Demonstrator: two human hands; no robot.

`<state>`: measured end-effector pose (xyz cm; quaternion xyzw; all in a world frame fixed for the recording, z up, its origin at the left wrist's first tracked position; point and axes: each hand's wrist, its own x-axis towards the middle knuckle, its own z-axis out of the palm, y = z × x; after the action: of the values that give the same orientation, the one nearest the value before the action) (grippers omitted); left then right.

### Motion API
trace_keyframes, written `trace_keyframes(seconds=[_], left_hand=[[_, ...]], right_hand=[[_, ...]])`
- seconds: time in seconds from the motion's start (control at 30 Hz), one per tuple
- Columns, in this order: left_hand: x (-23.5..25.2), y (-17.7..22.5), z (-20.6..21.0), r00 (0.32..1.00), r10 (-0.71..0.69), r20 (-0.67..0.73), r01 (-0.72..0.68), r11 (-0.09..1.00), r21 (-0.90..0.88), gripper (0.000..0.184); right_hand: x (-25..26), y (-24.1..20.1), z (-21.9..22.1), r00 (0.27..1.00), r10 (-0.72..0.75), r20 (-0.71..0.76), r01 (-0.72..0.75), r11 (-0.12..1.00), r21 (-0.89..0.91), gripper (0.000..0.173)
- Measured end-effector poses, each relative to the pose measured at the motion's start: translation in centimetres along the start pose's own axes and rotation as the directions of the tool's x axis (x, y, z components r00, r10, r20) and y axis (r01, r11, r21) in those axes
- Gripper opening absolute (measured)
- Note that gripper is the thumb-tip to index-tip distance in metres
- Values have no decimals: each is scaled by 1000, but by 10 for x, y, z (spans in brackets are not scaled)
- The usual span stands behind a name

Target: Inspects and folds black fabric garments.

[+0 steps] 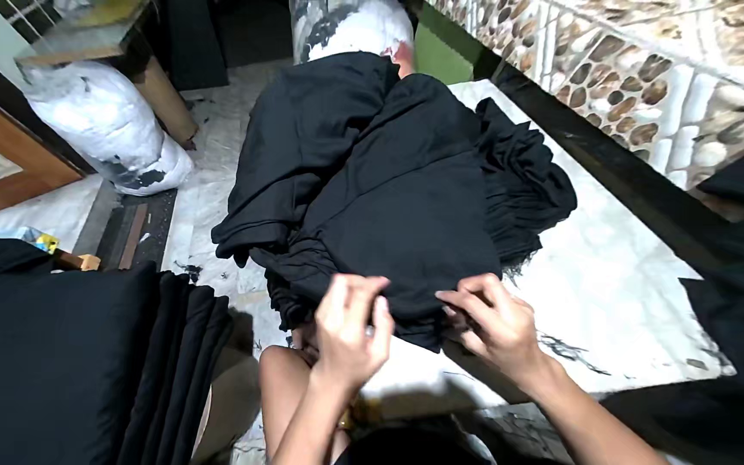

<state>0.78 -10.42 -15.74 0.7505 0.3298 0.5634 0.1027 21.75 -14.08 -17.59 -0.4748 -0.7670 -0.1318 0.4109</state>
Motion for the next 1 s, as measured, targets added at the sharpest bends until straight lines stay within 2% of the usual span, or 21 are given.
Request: trace_keyframes(seconds=[0.07, 0.13, 0.2, 0.27, 0.3, 0.33, 0.37, 0.4, 0.43, 0.47, 0.5, 0.53, 0.57, 0.6, 0.63, 0.67, 0.73, 0.77, 0.83, 0.93, 1.0], left_hand=[[-5, 13, 13, 992, 115, 49, -118, 992, 45, 24], [-1, 20, 14, 989, 148, 5, -147, 980, 136, 25], [8, 9, 1, 981, 30, -191, 6, 982, 187, 17], [13, -14, -9, 923, -69, -380, 141, 976, 166, 10], [13, -18, -11, 908, -98, -408, 155, 982, 110, 13], [10, -15, -10, 898, -163, -408, 160, 986, -41, 16], [8, -6, -10, 887, -292, -358, 183, 933, -309, 17], [7, 4, -12, 867, -457, -198, 255, 749, -611, 18], [7, 10, -17, 812, -583, -3, 339, 476, -811, 20], [6, 11, -21, 742, -652, 156, 385, 223, -896, 24], [5, 9, -23, 686, -681, 255, 406, 68, -912, 28], [3, 6, -24, 668, -680, 303, 403, -12, -915, 27], [1, 3, -24, 686, -660, 306, 384, -28, -923, 24], [-2, 1, -24, 718, -636, 282, 368, 4, -930, 29], [-5, 0, -24, 747, -618, 244, 353, 58, -934, 36], [-6, 1, -23, 757, -627, 185, 333, 126, -935, 34], [-9, 1, -20, 754, -655, 42, 294, 280, -914, 12], [-12, 1, -21, 768, -641, -1, 278, 334, -901, 6], [-17, 4, -29, 816, -577, -13, 271, 403, -874, 13], [-25, 9, -40, 873, -487, 44, 269, 405, -874, 16], [-28, 9, -40, 880, -472, 55, 276, 411, -869, 14]], right_hand=[[10, -14, -14, 995, -76, -68, 79, 996, 47, 25], [18, -33, -28, 986, -146, -85, 154, 984, 93, 28], [30, -43, -39, 977, -171, -125, 187, 973, 136, 30], [43, -42, -46, 973, -148, -175, 170, 979, 114, 29], [50, -40, -43, 967, -124, -221, 146, 985, 91, 28], [57, -37, -34, 957, -83, -277, 104, 993, 62, 28], [65, -29, -20, 948, -27, -318, 38, 999, 31, 28], [70, -20, -3, 947, 39, -319, -38, 999, 9, 27], [74, -9, 17, 957, 121, -264, -127, 992, -6, 23], [77, 0, 35, 967, 205, -154, -211, 977, -25, 16], [78, 8, 51, 962, 270, -47, -271, 962, -28, 11], [79, 10, 57, 952, 305, 19, -304, 952, -40, 11], [79, 8, 57, 950, 309, 37, -307, 950, -59, 11], [78, 4, 54, 950, 310, 36, -307, 949, -74, 12], [73, -2, 51, 947, 319, 32, -315, 945, -85, 13], [68, -10, 46, 943, 330, 29, -327, 941, -88, 15], [58, -33, 32, 939, 340, 49, -338, 940, -47, 25], [52, -47, 24, 939, 337, 72, -339, 941, 19, 33], [35, -72, 14, 942, 309, 131, -332, 913, 237, 44], [24, -84, 18, 971, 192, 142, -237, 835, 497, 41], [35, -82, 21, 976, 147, 160, -210, 831, 515, 41]])
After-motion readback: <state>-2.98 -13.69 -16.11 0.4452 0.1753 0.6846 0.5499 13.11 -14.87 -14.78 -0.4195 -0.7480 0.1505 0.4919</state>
